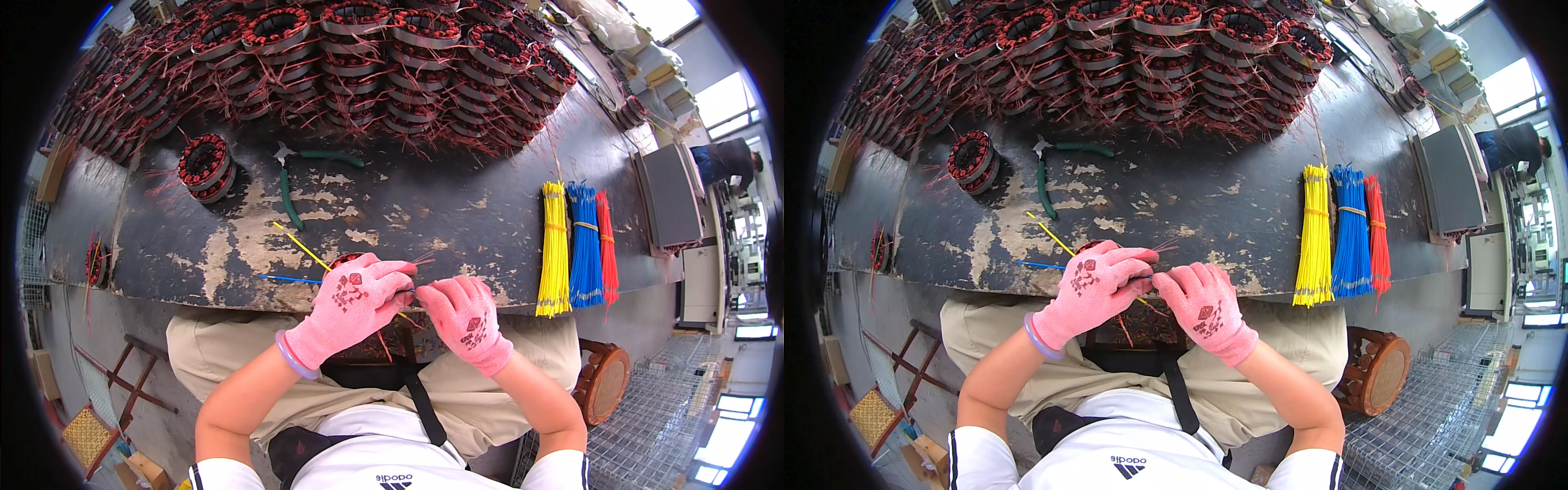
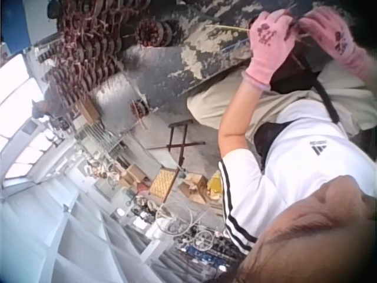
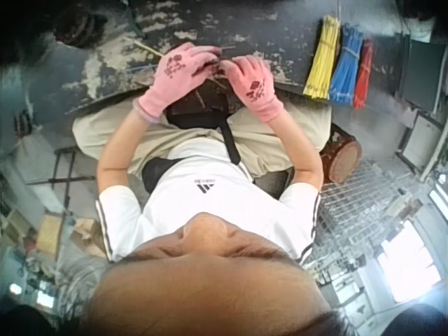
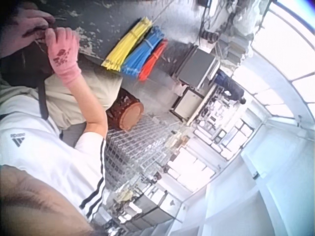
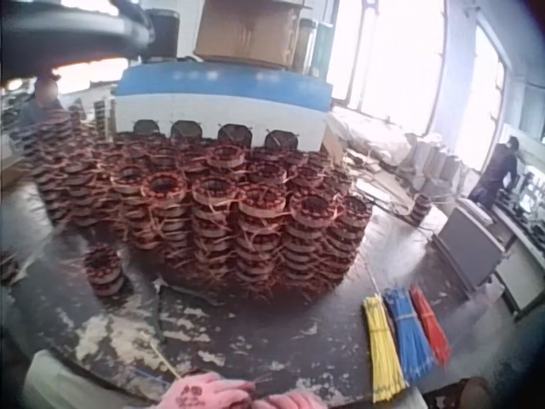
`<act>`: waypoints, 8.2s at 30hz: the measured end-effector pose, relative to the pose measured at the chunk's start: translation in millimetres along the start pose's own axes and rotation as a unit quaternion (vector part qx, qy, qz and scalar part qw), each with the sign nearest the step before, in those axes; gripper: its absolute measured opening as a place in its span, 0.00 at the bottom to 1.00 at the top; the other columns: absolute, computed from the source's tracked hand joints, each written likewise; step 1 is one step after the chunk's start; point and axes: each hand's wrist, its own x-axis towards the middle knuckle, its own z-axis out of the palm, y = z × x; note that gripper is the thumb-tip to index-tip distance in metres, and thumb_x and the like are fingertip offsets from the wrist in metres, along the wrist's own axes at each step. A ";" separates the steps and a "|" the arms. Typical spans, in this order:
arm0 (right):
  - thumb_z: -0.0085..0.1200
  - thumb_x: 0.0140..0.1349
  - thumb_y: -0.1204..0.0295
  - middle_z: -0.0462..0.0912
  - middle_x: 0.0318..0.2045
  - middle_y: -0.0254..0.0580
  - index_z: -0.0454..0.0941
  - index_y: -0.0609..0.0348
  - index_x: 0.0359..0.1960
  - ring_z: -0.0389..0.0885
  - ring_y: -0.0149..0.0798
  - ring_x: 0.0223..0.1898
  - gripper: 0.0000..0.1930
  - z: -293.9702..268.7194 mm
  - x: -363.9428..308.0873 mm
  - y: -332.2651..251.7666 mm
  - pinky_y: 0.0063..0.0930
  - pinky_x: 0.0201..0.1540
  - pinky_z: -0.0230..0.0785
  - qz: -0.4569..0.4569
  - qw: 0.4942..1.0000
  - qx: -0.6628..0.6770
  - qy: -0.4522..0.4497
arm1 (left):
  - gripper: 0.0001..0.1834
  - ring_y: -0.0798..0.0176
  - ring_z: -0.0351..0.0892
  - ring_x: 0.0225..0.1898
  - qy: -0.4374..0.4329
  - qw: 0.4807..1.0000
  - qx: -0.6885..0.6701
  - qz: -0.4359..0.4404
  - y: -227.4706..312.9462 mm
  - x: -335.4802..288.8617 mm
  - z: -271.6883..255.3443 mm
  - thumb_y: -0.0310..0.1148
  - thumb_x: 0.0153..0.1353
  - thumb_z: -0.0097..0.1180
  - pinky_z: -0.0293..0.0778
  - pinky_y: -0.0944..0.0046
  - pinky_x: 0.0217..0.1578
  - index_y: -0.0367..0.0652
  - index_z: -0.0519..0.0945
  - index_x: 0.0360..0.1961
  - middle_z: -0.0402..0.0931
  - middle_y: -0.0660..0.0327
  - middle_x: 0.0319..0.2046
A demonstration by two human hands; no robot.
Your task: The person uses their hands to insert colored wires into the center of electrical stator coils and سپس cuts the excess wire using pliers.
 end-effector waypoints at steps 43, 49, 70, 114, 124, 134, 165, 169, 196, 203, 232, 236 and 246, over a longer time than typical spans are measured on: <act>0.63 0.57 0.74 0.77 0.22 0.36 0.83 0.53 0.29 0.80 0.39 0.25 0.01 -169.6 -98.2 10.9 0.33 0.32 0.71 0.294 0.938 0.076 0.165 | 0.33 0.35 0.69 0.65 0.102 0.965 0.171 0.173 49.3 16.9 -22.5 0.38 0.62 0.64 0.61 0.33 0.66 0.35 0.70 0.65 0.73 0.49 0.62; 0.68 0.56 0.69 0.81 0.27 0.40 0.86 0.55 0.37 0.82 0.46 0.32 0.09 -126.3 -5.8 -27.4 0.38 0.36 0.74 0.176 0.920 0.343 0.074 | 0.13 0.58 0.82 0.39 0.187 0.893 0.211 0.351 83.5 44.5 -60.4 0.28 0.48 0.71 0.83 0.48 0.43 0.52 0.86 0.38 0.76 0.64 0.37; 0.59 0.64 0.68 0.82 0.38 0.45 0.86 0.61 0.46 0.82 0.44 0.40 0.13 22.8 43.1 -5.0 0.37 0.43 0.73 0.303 0.887 0.345 -0.046 | 0.18 0.48 0.83 0.41 0.185 0.979 0.051 -0.071 3.4 0.1 9.5 0.19 0.63 0.56 0.80 0.54 0.42 0.40 0.79 0.54 0.78 0.53 0.47; 0.63 0.58 0.76 0.85 0.40 0.39 0.84 0.55 0.37 0.81 0.48 0.44 0.06 -12.3 33.3 -0.5 0.40 0.49 0.73 0.183 0.950 0.250 0.049 | 0.11 0.47 0.82 0.44 0.005 1.000 0.019 0.001 -5.7 5.1 -9.2 0.27 0.58 0.63 0.78 0.51 0.44 0.44 0.80 0.43 0.80 0.57 0.46; 0.57 0.65 0.81 0.86 0.35 0.43 0.83 0.63 0.44 0.82 0.31 0.33 0.08 -15.2 34.9 3.7 0.26 0.39 0.76 0.251 0.896 0.366 -0.026 | 0.07 0.49 0.81 0.44 -0.018 0.997 0.072 -0.038 19.3 10.7 -16.2 0.28 0.60 0.64 0.78 0.51 0.43 0.43 0.82 0.40 0.79 0.58 0.43; 0.57 0.66 0.74 0.85 0.33 0.43 0.81 0.63 0.43 0.80 0.33 0.32 0.07 -22.2 38.5 13.0 0.30 0.37 0.74 0.288 0.843 0.447 -0.085 | 0.10 0.50 0.81 0.43 0.024 0.998 0.026 -0.047 17.0 4.0 0.9 0.28 0.56 0.68 0.77 0.52 0.43 0.42 0.82 0.39 0.80 0.58 0.41; 0.53 0.67 0.69 0.82 0.27 0.35 0.82 0.59 0.40 0.75 0.23 0.29 0.09 -10.8 32.2 33.6 0.24 0.36 0.69 0.407 0.608 0.631 -0.256 | 0.08 0.53 0.81 0.40 0.028 1.000 -0.008 -0.005 6.2 3.4 12.1 0.29 0.55 0.67 0.78 0.52 0.40 0.45 0.81 0.36 0.80 0.62 0.40; 0.60 0.62 0.70 0.84 0.36 0.37 0.83 0.55 0.41 0.82 0.40 0.36 0.07 -22.4 19.4 25.9 0.30 0.40 0.73 0.209 0.907 0.337 -0.138 | 0.09 0.50 0.82 0.40 0.026 0.999 -0.035 -0.030 9.3 2.9 11.8 0.25 0.54 0.66 0.77 0.53 0.42 0.43 0.82 0.36 0.81 0.60 0.40; 0.67 0.53 0.69 0.84 0.47 0.34 0.83 0.49 0.42 0.83 0.43 0.45 0.14 1.2 6.5 28.5 0.39 0.48 0.74 -0.048 0.986 0.146 0.062 | 0.10 0.51 0.82 0.39 0.020 0.999 -0.043 -0.026 8.0 5.2 9.9 0.27 0.53 0.67 0.78 0.54 0.42 0.42 0.82 0.37 0.82 0.60 0.39; 0.70 0.53 0.72 0.86 0.44 0.38 0.84 0.54 0.41 0.83 0.46 0.44 0.13 -14.7 21.1 21.1 0.38 0.46 0.74 0.077 0.977 0.198 0.020 | 0.09 0.52 0.82 0.39 0.033 0.999 -0.032 -0.027 7.6 2.5 10.8 0.28 0.54 0.67 0.78 0.54 0.41 0.44 0.81 0.36 0.81 0.61 0.39; 0.52 0.72 0.68 0.82 0.32 0.29 0.81 0.61 0.44 0.77 0.24 0.34 0.10 -14.8 19.0 29.6 0.23 0.39 0.72 0.400 0.660 0.580 -0.261 | 0.10 0.55 0.81 0.39 0.014 0.999 -0.038 0.001 5.5 4.4 7.7 0.26 0.53 0.66 0.78 0.55 0.40 0.47 0.81 0.38 0.80 0.64 0.40; 0.58 0.66 0.67 0.82 0.29 0.38 0.81 0.59 0.40 0.82 0.40 0.33 0.08 -24.5 19.3 19.7 0.36 0.38 0.75 0.177 0.940 0.267 -0.118 | 0.10 0.55 0.80 0.39 0.019 0.999 -0.039 -0.010 6.0 3.3 9.8 0.28 0.54 0.66 0.78 0.56 0.39 0.47 0.80 0.37 0.79 0.64 0.40; 0.62 0.64 0.67 0.84 0.31 0.38 0.82 0.57 0.36 0.78 0.30 0.25 0.07 -17.3 30.5 27.9 0.23 0.32 0.71 0.431 0.707 0.481 -0.289 | 0.10 0.56 0.80 0.38 0.002 0.999 -0.024 0.025 3.9 3.8 9.1 0.30 0.55 0.67 0.78 0.56 0.38 0.47 0.80 0.37 0.79 0.65 0.40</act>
